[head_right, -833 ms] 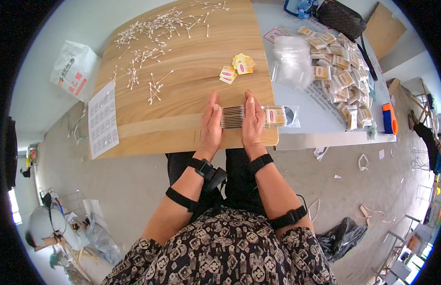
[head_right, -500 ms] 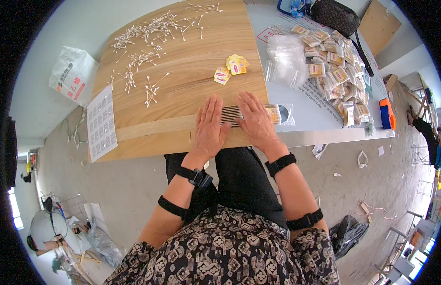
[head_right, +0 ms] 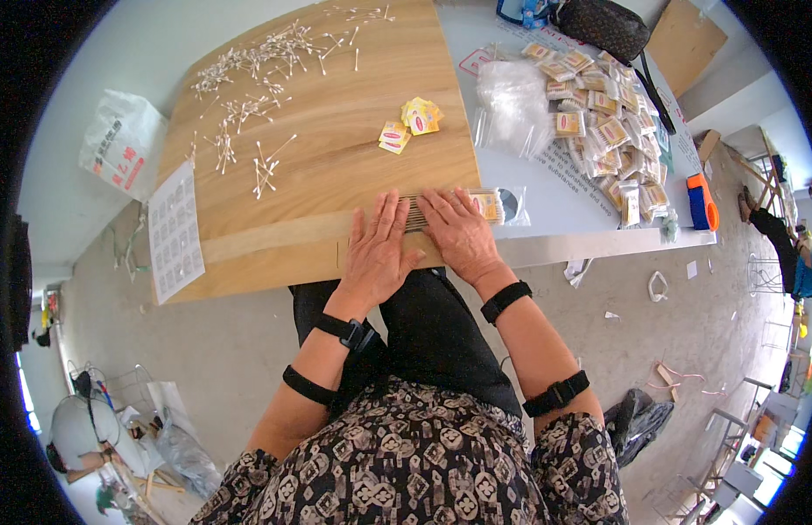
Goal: The recorder is shown manually counting and packing cotton swabs into small plastic retail containers.
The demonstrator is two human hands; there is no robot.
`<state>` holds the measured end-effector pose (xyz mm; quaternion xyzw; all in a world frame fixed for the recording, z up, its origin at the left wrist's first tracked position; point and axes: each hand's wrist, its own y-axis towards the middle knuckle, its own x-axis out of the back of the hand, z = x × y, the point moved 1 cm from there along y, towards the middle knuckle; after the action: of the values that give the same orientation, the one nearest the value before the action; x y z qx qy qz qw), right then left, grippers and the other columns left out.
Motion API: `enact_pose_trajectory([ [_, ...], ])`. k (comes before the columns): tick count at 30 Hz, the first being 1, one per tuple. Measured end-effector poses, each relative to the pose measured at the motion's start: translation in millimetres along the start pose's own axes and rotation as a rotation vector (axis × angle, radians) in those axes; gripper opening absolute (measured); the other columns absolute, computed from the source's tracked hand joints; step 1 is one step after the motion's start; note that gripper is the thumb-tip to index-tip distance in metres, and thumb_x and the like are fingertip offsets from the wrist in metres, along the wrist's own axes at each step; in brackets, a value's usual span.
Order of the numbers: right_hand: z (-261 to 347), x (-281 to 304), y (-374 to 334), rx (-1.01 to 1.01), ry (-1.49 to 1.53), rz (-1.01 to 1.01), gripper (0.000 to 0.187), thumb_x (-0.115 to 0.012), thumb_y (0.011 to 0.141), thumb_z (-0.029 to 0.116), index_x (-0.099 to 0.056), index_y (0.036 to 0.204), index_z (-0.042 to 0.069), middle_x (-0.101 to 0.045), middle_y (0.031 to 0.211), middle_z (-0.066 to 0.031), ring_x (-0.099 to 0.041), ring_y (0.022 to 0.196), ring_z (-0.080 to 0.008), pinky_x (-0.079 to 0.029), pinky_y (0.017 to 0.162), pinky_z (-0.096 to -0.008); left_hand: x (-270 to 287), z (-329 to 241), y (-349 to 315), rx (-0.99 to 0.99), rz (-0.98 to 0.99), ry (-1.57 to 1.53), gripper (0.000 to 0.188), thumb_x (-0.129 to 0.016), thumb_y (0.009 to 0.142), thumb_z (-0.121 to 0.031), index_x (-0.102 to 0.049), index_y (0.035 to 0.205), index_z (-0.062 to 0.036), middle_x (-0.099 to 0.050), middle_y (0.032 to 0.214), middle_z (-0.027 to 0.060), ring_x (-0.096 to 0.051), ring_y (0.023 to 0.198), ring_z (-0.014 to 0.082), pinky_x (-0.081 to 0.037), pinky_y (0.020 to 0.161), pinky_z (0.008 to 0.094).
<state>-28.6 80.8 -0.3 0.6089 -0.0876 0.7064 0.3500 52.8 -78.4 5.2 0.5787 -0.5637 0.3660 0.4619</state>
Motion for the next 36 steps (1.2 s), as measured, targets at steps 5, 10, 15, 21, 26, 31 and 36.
enact_pose_trajectory([
  [5, 9, 4, -2, -0.039, -0.016, 0.116, 0.06, -0.06, 0.087, 0.029, -0.042, 0.139, 0.004, -0.041, 0.145, -0.0124, -0.036, 0.136, -0.0272, -0.022, 0.117, -0.0451, -4, 2, -1, -0.017, 0.039, 0.005, 0.075, -0.045, 0.094, -0.052, -0.028, 0.148, -0.0039, -0.021, 0.157, 0.0124, -0.015, 0.147, 0.0265, -0.01, 0.118, 0.05],
  [10, 14, 7, -6, -0.036, -0.064, 0.232, 0.078, -0.056, 0.088, 0.045, -0.028, 0.148, 0.004, -0.028, 0.154, -0.0124, -0.024, 0.143, -0.0257, -0.01, 0.119, -0.0474, -5, 4, 0, 0.002, 0.01, -0.081, 0.074, -0.045, 0.093, -0.054, -0.032, 0.147, -0.0048, -0.024, 0.157, 0.0115, -0.016, 0.147, 0.0234, -0.01, 0.118, 0.0497],
  [15, 14, 6, -6, -0.031, -0.068, 0.237, 0.077, -0.056, 0.089, 0.045, -0.028, 0.147, 0.003, -0.028, 0.154, -0.0126, -0.024, 0.143, -0.0262, -0.01, 0.119, -0.0483, -6, 7, 3, -0.006, 0.016, -0.037, 0.076, -0.036, 0.096, -0.056, -0.027, 0.149, -0.0029, -0.019, 0.158, 0.0135, -0.015, 0.147, 0.0264, -0.008, 0.118, 0.0499],
  [21, -6, 18, -22, -0.26, -0.141, 0.116, 0.076, -0.056, 0.09, 0.04, -0.024, 0.149, 0.004, -0.023, 0.155, -0.0165, -0.019, 0.145, -0.0291, -0.009, 0.118, -0.0484, -7, 9, -1, 0.014, 0.017, -0.039, 0.076, -0.044, 0.094, -0.053, -0.026, 0.149, -0.0041, -0.021, 0.157, 0.0126, -0.016, 0.147, 0.0243, -0.009, 0.118, 0.049],
  [26, -33, 14, -37, -0.384, -0.112, 0.084, 0.075, -0.054, 0.093, 0.037, -0.018, 0.151, 0.006, -0.019, 0.157, -0.0163, -0.015, 0.146, -0.0296, -0.007, 0.119, -0.0484, -4, 6, -1, 0.002, -0.008, -0.063, 0.077, -0.051, 0.091, -0.049, -0.027, 0.149, -0.0039, -0.022, 0.157, 0.0123, -0.019, 0.146, 0.0238, -0.012, 0.118, 0.0487],
  [31, -32, 9, -37, -0.433, 0.022, 0.173, 0.073, -0.052, 0.094, 0.038, -0.018, 0.151, 0.007, -0.019, 0.157, -0.0146, -0.015, 0.146, -0.0301, -0.005, 0.119, -0.0475, -9, 2, 0, 0.007, -0.014, -0.075, 0.078, -0.053, 0.09, -0.047, -0.028, 0.148, -0.0029, -0.021, 0.157, 0.0127, -0.019, 0.146, 0.0242, -0.013, 0.119, 0.0472],
  [36, -33, 10, -37, -0.433, 0.029, 0.188, 0.073, -0.051, 0.095, 0.039, -0.018, 0.151, 0.007, -0.019, 0.157, -0.0147, -0.016, 0.146, -0.0296, -0.006, 0.119, -0.0466, -19, -19, 12, -0.029, -0.003, -0.119, 0.079, -0.054, 0.09, -0.048, -0.027, 0.148, -0.0018, -0.019, 0.158, 0.0137, -0.017, 0.146, 0.0241, -0.012, 0.119, 0.0453],
])
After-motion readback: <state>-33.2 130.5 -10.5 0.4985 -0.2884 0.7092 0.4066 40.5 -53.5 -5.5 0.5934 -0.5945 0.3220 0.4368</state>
